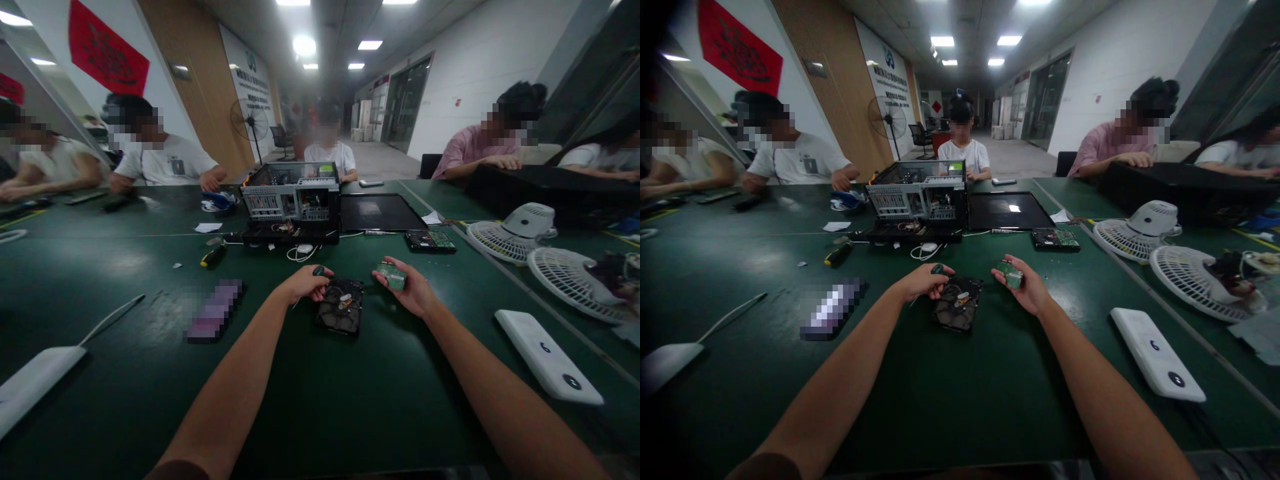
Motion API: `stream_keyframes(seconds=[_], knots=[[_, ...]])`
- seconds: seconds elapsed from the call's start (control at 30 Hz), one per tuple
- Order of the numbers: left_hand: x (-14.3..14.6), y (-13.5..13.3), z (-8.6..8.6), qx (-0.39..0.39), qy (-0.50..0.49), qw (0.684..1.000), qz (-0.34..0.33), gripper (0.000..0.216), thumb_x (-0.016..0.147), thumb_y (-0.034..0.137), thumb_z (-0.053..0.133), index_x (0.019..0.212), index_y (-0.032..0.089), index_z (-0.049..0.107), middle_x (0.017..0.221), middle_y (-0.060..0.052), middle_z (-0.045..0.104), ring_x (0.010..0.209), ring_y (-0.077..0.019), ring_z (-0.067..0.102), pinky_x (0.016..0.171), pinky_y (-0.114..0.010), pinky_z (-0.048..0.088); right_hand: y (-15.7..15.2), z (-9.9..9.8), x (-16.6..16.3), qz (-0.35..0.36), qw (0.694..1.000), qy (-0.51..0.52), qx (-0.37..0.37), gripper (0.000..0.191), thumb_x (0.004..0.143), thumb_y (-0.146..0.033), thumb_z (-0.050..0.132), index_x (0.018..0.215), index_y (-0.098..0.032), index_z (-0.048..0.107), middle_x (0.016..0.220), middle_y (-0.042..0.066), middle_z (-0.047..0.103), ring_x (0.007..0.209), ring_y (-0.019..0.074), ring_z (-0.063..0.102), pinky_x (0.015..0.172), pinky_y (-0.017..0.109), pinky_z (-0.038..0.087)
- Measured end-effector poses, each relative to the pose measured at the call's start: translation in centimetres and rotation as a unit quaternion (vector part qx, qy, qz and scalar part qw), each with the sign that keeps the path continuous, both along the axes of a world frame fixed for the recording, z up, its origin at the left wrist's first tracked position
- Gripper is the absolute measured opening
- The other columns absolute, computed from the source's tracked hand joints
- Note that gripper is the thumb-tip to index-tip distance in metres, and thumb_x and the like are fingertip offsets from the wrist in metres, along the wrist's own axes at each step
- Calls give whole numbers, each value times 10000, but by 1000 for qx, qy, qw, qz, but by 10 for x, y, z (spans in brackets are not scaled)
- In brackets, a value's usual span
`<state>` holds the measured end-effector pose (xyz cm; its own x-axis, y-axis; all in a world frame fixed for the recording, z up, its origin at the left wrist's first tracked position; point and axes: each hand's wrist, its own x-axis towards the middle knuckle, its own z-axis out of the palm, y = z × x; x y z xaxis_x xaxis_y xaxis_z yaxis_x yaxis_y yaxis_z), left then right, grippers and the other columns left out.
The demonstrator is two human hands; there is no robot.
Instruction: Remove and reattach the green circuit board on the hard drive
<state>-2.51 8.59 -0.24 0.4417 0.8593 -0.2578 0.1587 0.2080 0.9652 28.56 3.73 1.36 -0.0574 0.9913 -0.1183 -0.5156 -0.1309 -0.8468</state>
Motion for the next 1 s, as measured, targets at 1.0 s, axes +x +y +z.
stream_keyframes(seconds=[1.0], knots=[[23, -13, 9, 77, -16, 997, -7, 375, 796, 418, 799, 1081, 182, 733, 631, -12, 623, 438, -79, 417, 384, -193, 212, -16, -3, -33, 22, 952, -263, 153, 255, 740, -361, 829, 923, -231, 711, 845, -12, 706, 774, 156, 628, 757, 309, 503]])
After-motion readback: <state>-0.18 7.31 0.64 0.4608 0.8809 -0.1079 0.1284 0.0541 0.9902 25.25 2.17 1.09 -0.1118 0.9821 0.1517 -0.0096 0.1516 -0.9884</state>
